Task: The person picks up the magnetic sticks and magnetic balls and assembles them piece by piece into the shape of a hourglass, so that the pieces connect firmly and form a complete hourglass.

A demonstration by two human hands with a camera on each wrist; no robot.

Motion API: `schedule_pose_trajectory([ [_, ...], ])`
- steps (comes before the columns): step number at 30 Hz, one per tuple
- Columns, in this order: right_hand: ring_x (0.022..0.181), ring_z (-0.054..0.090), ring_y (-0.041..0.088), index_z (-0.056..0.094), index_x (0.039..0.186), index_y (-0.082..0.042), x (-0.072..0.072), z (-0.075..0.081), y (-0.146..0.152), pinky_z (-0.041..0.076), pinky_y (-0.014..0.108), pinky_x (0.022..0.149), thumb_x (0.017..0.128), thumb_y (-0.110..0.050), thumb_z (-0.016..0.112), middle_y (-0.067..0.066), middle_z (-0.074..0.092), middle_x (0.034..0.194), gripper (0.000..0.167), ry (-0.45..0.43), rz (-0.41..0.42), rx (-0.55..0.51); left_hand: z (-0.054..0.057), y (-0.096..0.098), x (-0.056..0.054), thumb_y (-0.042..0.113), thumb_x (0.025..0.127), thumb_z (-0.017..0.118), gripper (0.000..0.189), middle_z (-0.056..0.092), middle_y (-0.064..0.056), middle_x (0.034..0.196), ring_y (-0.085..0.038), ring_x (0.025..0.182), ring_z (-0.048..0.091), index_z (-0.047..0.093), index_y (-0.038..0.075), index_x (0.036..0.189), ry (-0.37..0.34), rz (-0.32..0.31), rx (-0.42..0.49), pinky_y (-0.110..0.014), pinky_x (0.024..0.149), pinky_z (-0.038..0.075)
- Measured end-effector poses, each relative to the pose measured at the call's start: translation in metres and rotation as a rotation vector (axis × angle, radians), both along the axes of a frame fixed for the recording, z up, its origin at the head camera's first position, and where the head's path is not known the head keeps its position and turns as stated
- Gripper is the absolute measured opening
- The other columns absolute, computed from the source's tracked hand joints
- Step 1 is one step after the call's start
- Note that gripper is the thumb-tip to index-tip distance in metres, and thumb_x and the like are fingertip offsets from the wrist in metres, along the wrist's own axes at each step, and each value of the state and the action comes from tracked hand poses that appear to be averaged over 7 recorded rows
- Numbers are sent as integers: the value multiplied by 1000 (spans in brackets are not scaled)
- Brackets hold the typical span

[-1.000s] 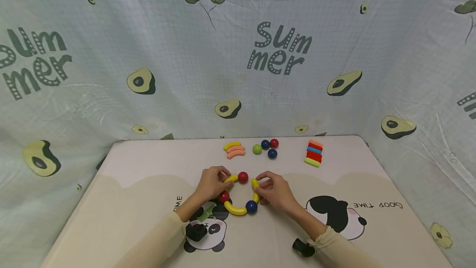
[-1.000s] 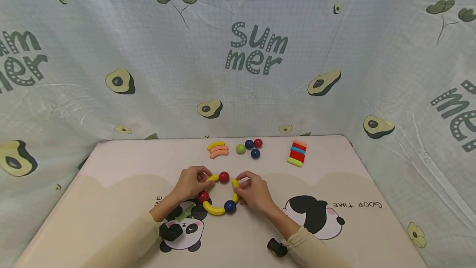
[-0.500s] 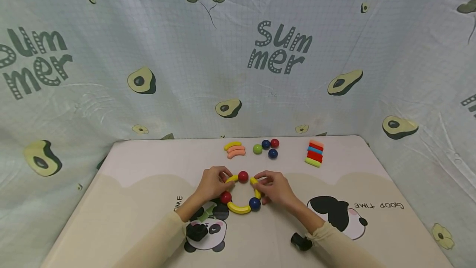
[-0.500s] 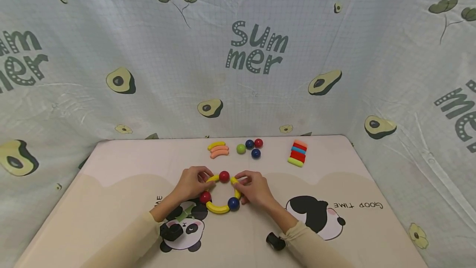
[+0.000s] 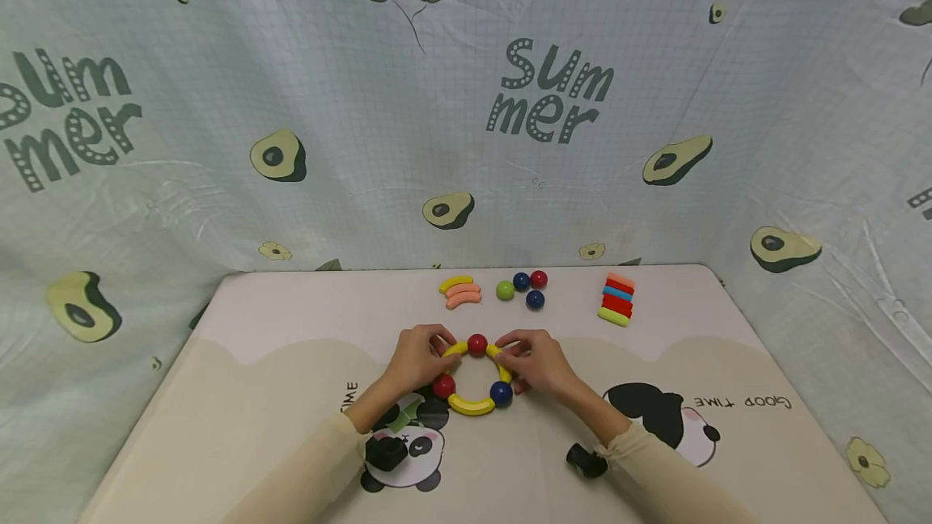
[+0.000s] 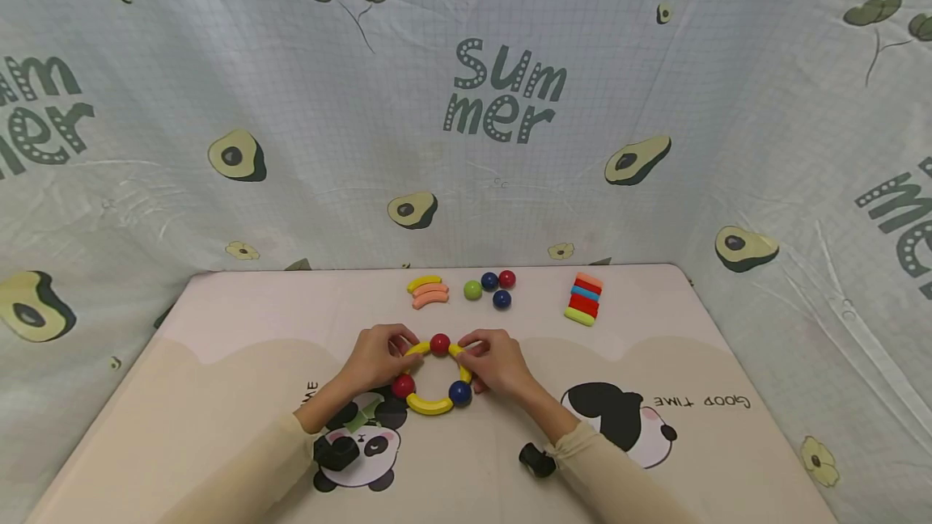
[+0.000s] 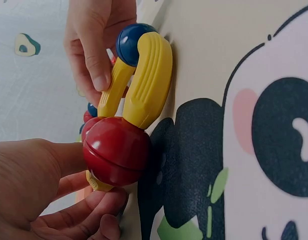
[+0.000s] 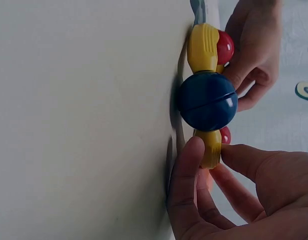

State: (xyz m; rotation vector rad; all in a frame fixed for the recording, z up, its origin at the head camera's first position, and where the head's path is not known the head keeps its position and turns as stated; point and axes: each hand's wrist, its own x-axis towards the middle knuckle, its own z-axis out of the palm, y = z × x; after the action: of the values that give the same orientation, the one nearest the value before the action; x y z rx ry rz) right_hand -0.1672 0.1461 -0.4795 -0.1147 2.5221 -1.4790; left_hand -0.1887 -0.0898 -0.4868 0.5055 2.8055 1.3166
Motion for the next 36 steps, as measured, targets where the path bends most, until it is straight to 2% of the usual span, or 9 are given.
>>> schedule_pose_trajectory([
  [8, 57, 63, 20, 73, 118, -7, -8, 3, 1, 57, 29, 58, 97, -12, 72, 5, 71, 91, 21, 16, 43, 46, 0, 0, 0, 11, 83, 84, 17, 62, 0, 73, -14, 65, 53, 73, 5, 95, -9, 6, -1, -23, 57, 49],
  [21, 66, 61, 20, 75, 115, -11, -36, 5, 9, 56, 32, 63, 98, -14, 71, 4, 70, 96, 18, 71, 180, 99, 1, 0, 3, 12, 83, 85, 21, 61, -1, 73, -13, 63, 54, 67, 4, 91, -41, 20, 26, -23, 55, 48],
  [26, 75, 63, 18, 72, 121, -12, -35, 3, 15, 57, 30, 66, 99, -16, 70, 5, 70, 104, 22, 93, 246, 98, 1, -3, 8, 15, 84, 85, 28, 63, -1, 74, -13, 63, 54, 68, 3, 102, -46, 8, 26, -23, 55, 47],
  [31, 90, 67, 19, 65, 131, -11, -26, 5, 27, 58, 29, 76, 97, -19, 73, 11, 68, 116, 35, 138, 377, 93, 1, -15, 18, 22, 86, 85, 41, 65, -1, 82, -12, 65, 56, 66, 5, 118, -49, -57, 40, -22, 57, 48],
  [36, 94, 67, 20, 64, 132, -11, -17, 6, 40, 57, 29, 82, 94, -22, 77, 9, 67, 119, 42, 109, 450, 83, 0, -25, 26, 25, 86, 85, 41, 66, -5, 89, -14, 71, 60, 68, 8, 119, -34, -177, 54, -22, 63, 51],
])
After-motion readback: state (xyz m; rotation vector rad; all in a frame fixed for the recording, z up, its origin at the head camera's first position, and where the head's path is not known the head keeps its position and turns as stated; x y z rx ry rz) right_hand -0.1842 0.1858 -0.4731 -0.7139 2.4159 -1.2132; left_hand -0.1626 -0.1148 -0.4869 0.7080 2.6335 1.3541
